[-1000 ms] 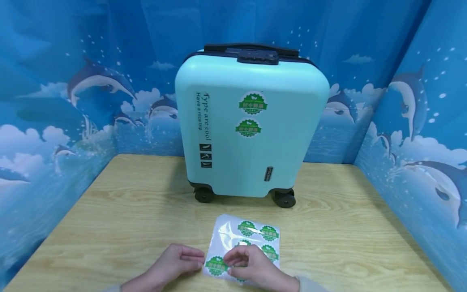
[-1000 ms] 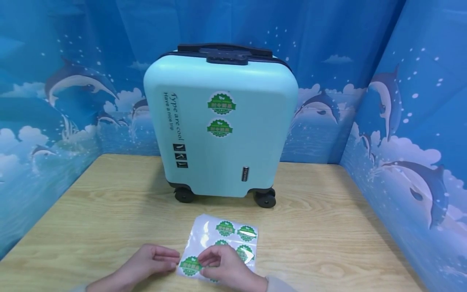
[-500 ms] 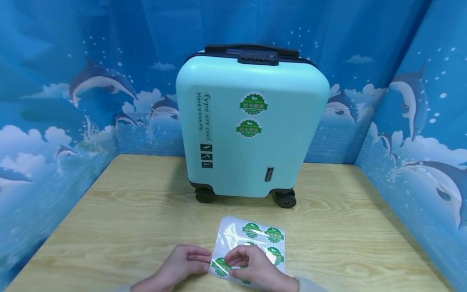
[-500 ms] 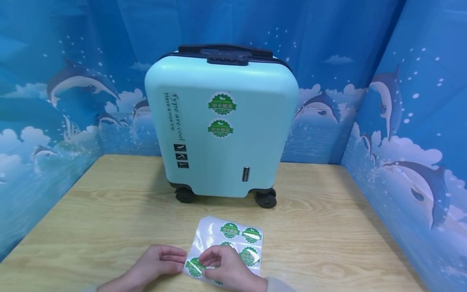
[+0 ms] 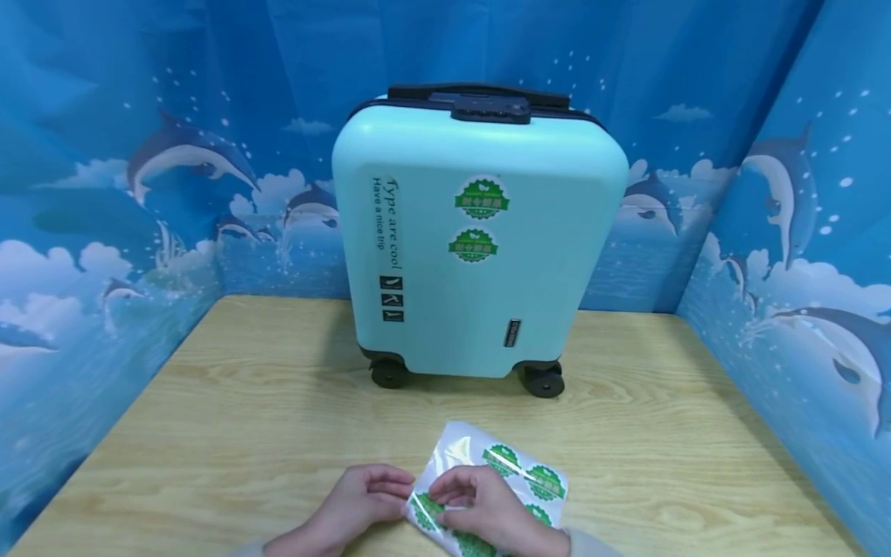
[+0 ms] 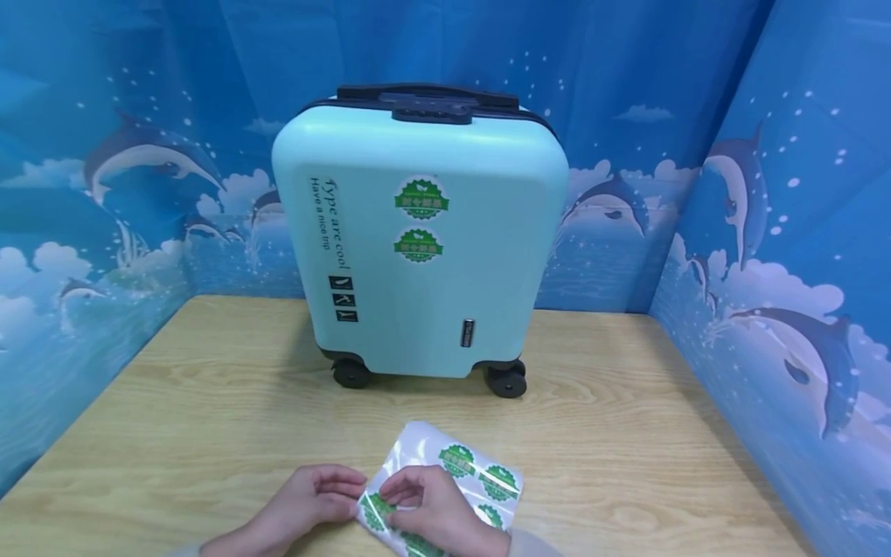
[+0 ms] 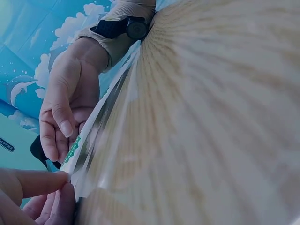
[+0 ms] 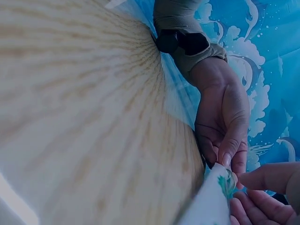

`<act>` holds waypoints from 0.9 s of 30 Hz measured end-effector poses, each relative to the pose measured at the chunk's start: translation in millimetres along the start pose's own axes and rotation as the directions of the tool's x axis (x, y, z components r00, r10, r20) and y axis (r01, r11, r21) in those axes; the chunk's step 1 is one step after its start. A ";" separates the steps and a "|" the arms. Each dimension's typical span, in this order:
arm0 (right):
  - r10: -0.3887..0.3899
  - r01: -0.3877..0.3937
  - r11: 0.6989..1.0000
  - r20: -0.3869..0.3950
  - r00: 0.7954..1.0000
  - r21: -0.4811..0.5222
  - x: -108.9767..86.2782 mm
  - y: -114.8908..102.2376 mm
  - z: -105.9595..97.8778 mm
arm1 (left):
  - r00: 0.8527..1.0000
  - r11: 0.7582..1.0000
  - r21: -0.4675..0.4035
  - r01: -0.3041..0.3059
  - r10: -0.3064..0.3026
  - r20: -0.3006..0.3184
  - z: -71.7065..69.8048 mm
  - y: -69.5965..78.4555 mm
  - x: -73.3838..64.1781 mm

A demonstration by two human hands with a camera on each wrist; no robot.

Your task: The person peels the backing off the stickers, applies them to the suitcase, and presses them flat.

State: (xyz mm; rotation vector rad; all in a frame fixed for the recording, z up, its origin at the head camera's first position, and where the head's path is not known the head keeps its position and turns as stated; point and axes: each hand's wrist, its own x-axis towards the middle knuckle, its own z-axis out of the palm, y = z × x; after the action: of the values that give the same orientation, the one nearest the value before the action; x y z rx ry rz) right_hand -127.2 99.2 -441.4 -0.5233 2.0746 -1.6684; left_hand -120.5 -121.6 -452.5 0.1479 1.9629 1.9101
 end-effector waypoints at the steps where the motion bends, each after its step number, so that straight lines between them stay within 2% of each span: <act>1: -0.001 0.001 1.000 0.001 1.000 0.002 0.0 -0.3 -0.1 | 1.000 1.000 0.001 0.001 -0.001 0.000 0.5 0.4 0.1; 10: 0.067 -0.067 0.998 -0.006 0.998 0.020 1.3 -1.5 1.3 | 0.999 0.998 0.058 0.001 -0.003 0.032 3.0 1.8 1.2; 19: 0.058 -0.057 0.998 -0.009 0.998 0.021 0.7 -2.6 0.9 | 0.996 0.995 0.091 0.048 -0.055 0.072 5.5 6.0 1.8; 27: 0.040 -0.040 0.999 -0.019 0.999 -0.005 1.2 -2.4 -0.2 | 0.992 0.991 0.085 0.101 -0.107 0.070 8.1 10.8 2.4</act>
State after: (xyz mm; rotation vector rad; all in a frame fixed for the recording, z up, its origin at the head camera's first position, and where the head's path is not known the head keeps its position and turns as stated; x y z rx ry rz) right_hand -128.3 98.3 -439.2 -0.4671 2.0896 -1.6518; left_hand -122.0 -112.5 -442.4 0.1350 1.9603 1.7360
